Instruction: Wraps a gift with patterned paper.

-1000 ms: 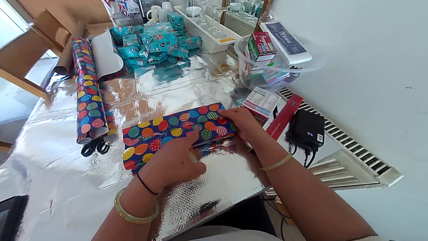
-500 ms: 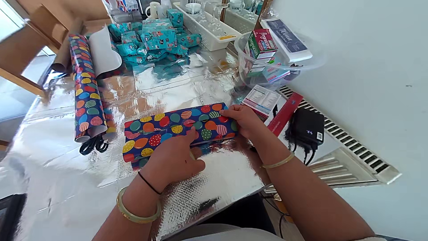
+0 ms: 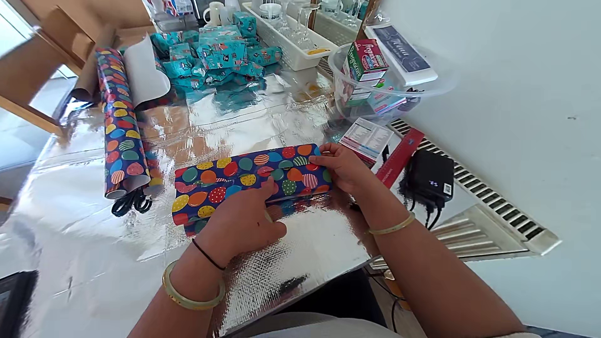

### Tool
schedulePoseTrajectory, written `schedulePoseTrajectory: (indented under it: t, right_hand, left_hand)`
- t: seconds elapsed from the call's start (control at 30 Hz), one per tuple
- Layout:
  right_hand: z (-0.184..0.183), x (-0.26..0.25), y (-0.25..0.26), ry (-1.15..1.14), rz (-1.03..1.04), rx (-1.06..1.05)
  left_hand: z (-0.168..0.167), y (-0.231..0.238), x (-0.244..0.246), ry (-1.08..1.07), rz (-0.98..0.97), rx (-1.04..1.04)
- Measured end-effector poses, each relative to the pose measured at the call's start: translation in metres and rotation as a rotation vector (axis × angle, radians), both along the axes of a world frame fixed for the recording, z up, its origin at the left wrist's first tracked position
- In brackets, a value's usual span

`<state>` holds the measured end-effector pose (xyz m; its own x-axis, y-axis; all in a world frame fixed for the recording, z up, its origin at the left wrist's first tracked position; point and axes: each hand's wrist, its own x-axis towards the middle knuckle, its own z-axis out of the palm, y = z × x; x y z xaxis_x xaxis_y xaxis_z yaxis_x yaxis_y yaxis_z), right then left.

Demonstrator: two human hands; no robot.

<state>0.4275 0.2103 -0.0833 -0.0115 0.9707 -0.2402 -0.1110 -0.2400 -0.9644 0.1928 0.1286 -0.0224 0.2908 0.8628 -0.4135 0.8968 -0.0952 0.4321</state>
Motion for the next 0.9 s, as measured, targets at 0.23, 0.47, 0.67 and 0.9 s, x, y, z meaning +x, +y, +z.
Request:
schedulePoseTrajectory:
  t: [0.23, 0.47, 0.67, 0.9]
  right_hand:
    - [-0.001, -0.001, 0.0, -0.018, -0.004, 0.011]
    - [0.014, 0.009, -0.028, -0.578, -0.07, 0.382]
    - [0.032, -0.008, -0.109, -0.237, 0.092, 0.608]
    - [0.013, -0.041, -0.131, -0.196, 0.127, 0.657]
  left_hand:
    - [0.0, 0.002, -0.004, -0.062, -0.008, 0.007]
    - [0.006, -0.002, -0.026, -0.613, 0.071, 0.046]
    - [-0.004, 0.001, -0.026, -1.045, 0.046, -0.114]
    - [-0.009, 0.001, -0.021, -1.128, 0.026, -0.087]
